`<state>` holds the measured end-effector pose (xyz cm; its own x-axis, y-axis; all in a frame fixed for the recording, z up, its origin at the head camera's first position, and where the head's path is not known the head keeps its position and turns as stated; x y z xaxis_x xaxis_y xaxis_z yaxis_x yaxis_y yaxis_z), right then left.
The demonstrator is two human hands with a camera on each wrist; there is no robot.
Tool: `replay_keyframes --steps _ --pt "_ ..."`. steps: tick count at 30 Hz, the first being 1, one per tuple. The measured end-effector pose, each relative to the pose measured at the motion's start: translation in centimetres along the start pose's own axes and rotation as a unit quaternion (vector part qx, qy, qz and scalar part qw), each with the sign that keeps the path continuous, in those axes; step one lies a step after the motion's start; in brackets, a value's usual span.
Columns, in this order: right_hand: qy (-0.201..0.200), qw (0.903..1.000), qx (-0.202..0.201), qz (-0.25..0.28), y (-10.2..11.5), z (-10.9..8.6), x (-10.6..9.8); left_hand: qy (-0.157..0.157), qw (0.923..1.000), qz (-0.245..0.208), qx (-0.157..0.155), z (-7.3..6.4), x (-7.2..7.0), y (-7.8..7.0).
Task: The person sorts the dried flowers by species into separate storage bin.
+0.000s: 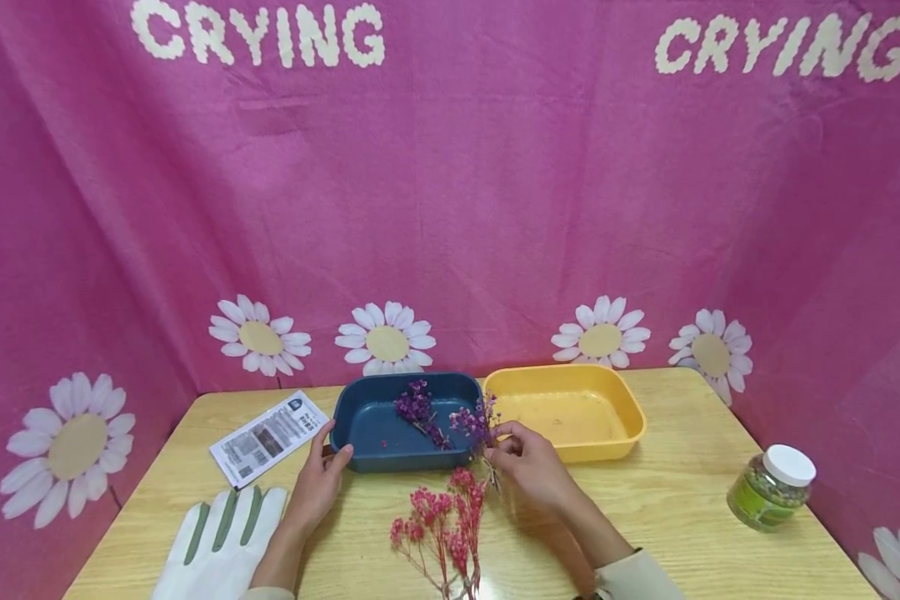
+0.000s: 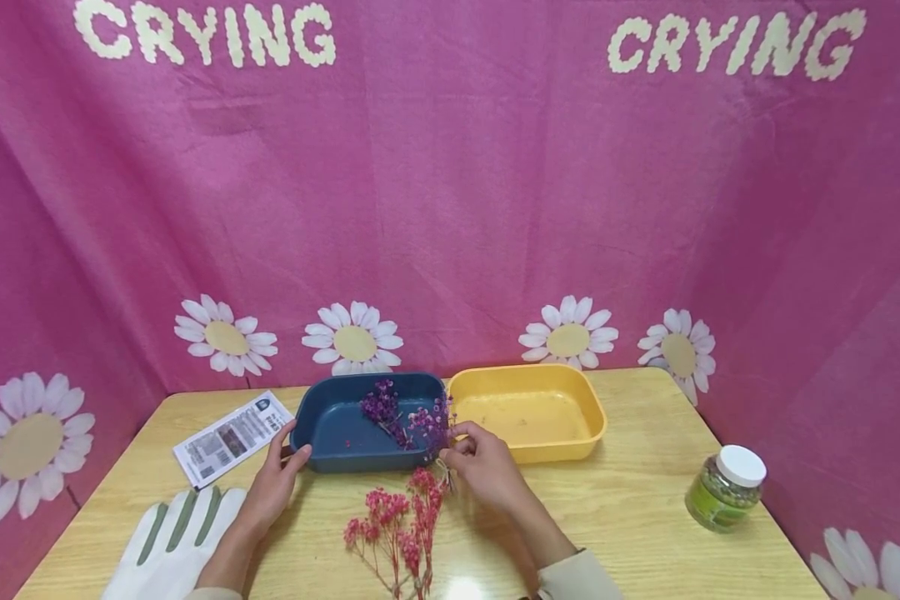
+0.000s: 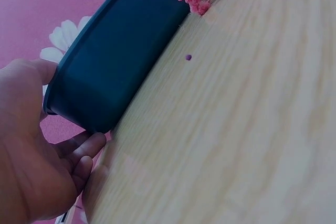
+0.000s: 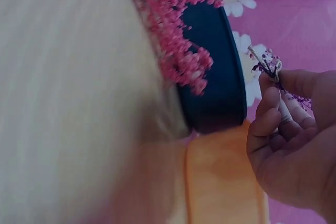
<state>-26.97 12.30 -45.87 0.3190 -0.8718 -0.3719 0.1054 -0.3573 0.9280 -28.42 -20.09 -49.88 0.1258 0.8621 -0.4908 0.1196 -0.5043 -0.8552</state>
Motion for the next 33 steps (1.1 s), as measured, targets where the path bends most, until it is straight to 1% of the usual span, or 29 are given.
replay_keyframes --steps 3,5,8,10,16,21,24,28,33 --pt "-0.010 0.9997 -0.009 -0.019 1.1 0.9 0.3 -0.002 1.0000 0.000 0.002 0.1 0.0 -0.1" --pt "-0.019 0.9988 -0.010 -0.043 1.7 1.5 0.4 -0.002 1.0000 0.002 0.002 0.1 0.0 -0.1" --pt "-0.031 0.9961 -0.006 -0.082 2.4 2.5 0.6 -0.003 1.0000 0.003 0.002 0.0 0.0 -0.1" --pt "-0.030 0.9948 -0.001 -0.098 2.7 3.2 0.6 -0.004 1.0000 0.005 0.003 0.0 0.0 -0.1" --pt "-0.009 0.9955 -0.002 -0.094 3.3 5.1 0.5 -0.005 1.0000 0.001 0.007 -0.2 -0.1 -0.2" --pt "0.005 0.9948 0.005 -0.101 3.7 6.5 0.4 -0.002 1.0000 0.000 0.002 -0.2 -0.1 -0.2" --pt "0.009 0.9931 0.013 -0.117 4.0 7.3 0.6 -0.003 1.0000 0.000 0.000 -0.1 -0.2 -0.1" --pt "0.008 0.9885 0.022 -0.150 4.3 8.2 0.9 -0.004 1.0000 -0.002 -0.002 0.0 -0.1 0.0" --pt "0.005 0.9854 0.024 -0.168 4.2 8.5 0.9 -0.004 1.0000 -0.005 -0.003 0.0 -0.1 0.1"
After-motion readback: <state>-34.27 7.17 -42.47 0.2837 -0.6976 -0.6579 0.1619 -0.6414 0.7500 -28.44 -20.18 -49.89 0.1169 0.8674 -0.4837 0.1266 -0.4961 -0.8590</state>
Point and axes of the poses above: each hand's wrist, its own z-axis towards the middle knuckle, its own x-axis out of the palm, y = z × x, the point moved 1 cm from there along z, towards the middle knuckle, and after that the axes turned 13 degrees about y, right-handed, at the moved point
